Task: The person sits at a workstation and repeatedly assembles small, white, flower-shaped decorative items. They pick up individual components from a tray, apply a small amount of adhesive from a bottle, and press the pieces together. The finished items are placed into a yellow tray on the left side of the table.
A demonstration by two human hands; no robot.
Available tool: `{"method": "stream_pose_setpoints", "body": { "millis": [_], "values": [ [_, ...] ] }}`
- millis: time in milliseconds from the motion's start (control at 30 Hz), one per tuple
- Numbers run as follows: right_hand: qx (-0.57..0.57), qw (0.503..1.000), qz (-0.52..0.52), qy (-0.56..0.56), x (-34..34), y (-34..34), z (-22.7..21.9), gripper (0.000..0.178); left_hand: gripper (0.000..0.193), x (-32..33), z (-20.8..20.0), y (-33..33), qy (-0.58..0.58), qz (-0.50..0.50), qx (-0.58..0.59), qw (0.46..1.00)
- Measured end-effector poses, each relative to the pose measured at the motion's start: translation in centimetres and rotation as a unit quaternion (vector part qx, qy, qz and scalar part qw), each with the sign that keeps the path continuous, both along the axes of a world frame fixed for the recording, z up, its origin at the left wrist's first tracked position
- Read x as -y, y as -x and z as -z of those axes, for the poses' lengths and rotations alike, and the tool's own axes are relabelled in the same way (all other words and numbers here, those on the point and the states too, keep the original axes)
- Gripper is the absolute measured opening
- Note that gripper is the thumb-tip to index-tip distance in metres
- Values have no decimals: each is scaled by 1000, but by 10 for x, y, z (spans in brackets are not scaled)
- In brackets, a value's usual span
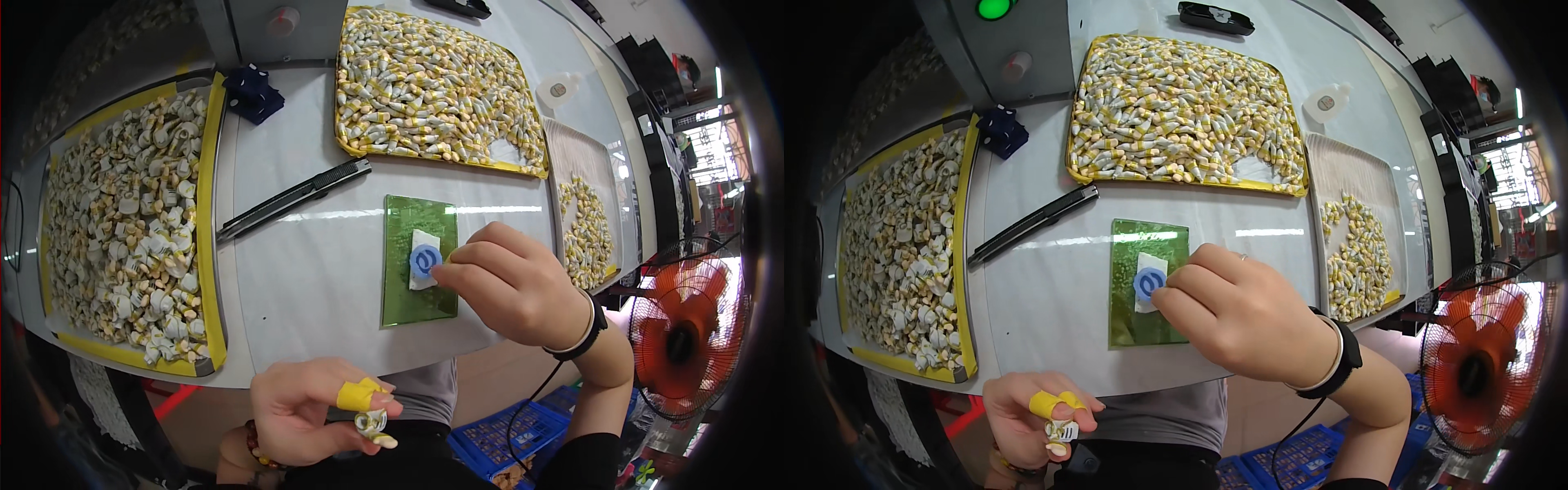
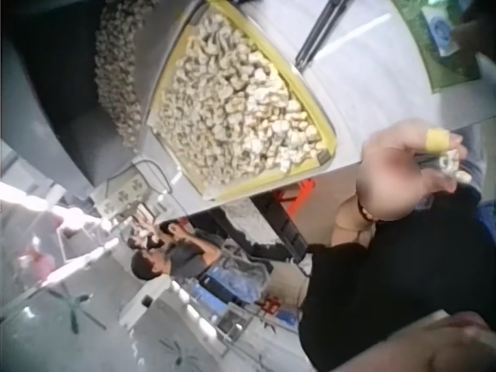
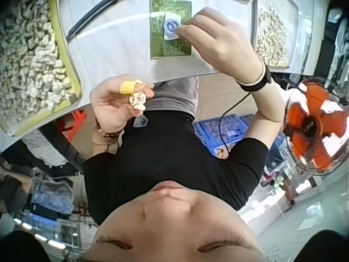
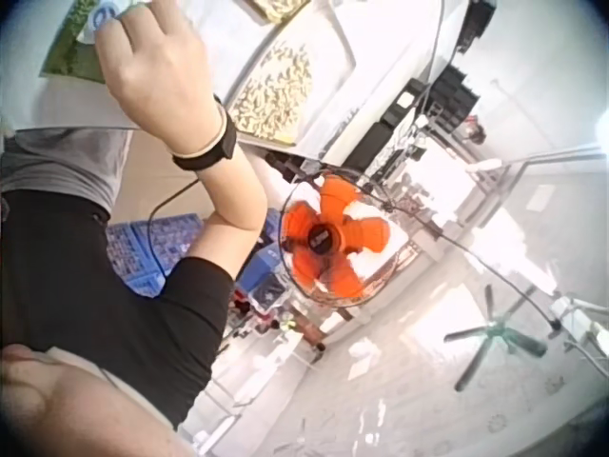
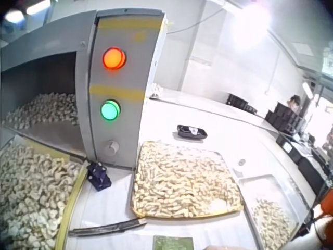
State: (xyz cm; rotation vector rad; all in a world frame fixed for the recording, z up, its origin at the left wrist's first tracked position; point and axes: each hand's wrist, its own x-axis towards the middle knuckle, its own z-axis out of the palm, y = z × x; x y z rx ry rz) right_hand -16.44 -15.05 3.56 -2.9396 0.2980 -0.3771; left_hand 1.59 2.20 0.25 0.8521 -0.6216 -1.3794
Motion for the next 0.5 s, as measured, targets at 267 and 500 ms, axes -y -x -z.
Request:
{"method": "stream_pose_setpoints", "body": {
  "millis": [267,500],
  "values": [
    [11,1000,1,-6,-5,0,-7,28,32,7,5,0,126,-23,219,967],
    [195,927,21,-320,-42,-3,-23,19,33,10,3,0,203,-28,310,928]
  ]
}}
